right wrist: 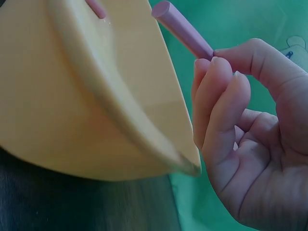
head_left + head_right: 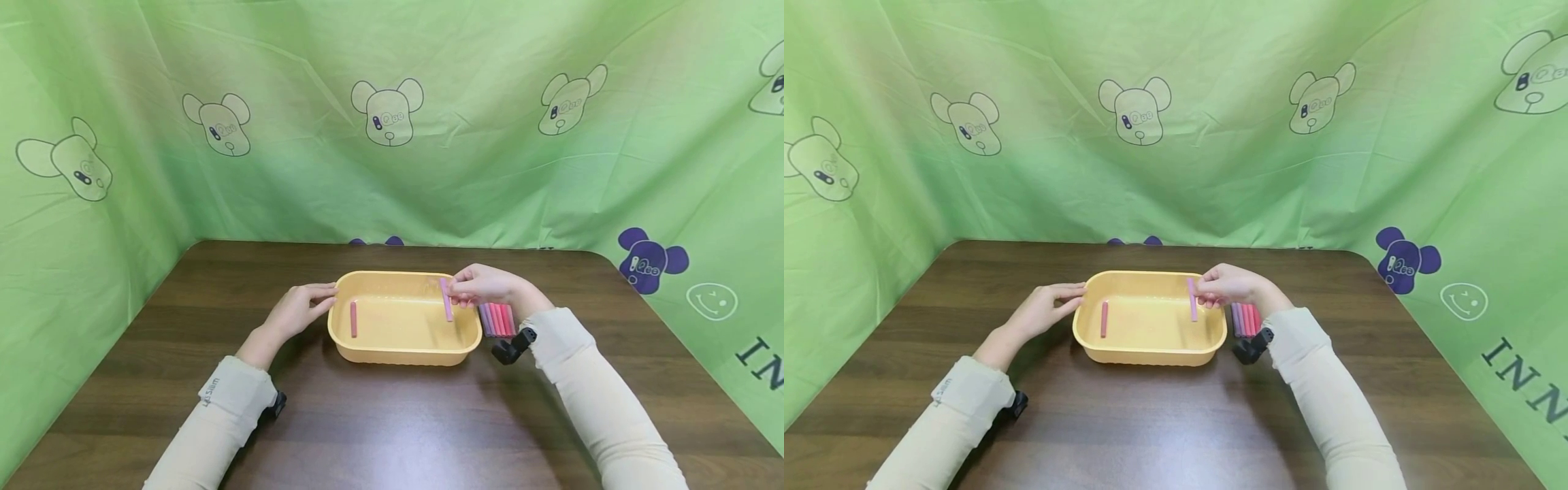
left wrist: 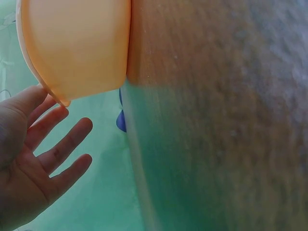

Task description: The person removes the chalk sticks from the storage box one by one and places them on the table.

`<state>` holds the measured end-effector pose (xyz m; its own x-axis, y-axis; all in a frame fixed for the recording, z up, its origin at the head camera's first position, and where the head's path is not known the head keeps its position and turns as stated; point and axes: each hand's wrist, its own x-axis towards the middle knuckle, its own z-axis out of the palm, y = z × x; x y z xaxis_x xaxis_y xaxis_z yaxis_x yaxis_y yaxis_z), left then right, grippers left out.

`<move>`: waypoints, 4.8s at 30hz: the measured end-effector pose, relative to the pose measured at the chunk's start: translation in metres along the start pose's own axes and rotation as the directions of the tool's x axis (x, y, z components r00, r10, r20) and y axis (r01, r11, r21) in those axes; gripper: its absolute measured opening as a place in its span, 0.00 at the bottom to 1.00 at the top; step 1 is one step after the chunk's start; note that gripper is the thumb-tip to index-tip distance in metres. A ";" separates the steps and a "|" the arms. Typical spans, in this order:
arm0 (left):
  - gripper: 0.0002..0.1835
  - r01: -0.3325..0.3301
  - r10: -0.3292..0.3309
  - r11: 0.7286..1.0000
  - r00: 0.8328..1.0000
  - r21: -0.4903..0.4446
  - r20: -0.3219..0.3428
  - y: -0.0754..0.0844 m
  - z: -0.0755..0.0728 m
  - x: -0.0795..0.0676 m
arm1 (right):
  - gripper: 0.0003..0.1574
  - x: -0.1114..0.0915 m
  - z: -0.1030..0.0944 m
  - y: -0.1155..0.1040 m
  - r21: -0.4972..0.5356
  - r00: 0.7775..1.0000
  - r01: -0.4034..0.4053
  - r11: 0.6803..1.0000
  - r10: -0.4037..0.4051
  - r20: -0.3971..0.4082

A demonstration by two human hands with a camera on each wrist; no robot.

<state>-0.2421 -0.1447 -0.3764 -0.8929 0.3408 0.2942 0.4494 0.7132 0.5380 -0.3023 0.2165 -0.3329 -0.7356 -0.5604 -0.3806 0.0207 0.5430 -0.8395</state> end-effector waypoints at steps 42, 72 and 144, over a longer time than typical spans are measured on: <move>0.18 0.020 -0.020 1.000 1.000 -0.005 0.012 0.002 -0.003 0.000 | 0.12 -0.047 -0.028 0.050 0.112 0.998 0.007 0.994 0.000 -0.060; 0.17 0.018 -0.018 1.000 1.000 -0.009 0.010 0.001 -0.001 0.000 | 0.10 -0.064 -0.054 0.107 0.116 0.992 -0.072 0.991 0.083 -0.090; 0.18 0.020 -0.020 1.000 1.000 -0.013 0.009 -0.002 0.000 0.000 | 0.24 -0.025 -0.023 0.013 0.026 0.988 -0.025 0.999 0.029 -0.150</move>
<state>-0.2433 -0.1459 -0.3777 -0.9019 0.3318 0.2765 0.4317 0.7118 0.5540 -0.2992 0.2516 -0.3254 -0.8279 -0.4446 -0.3420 0.0569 0.5401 -0.8397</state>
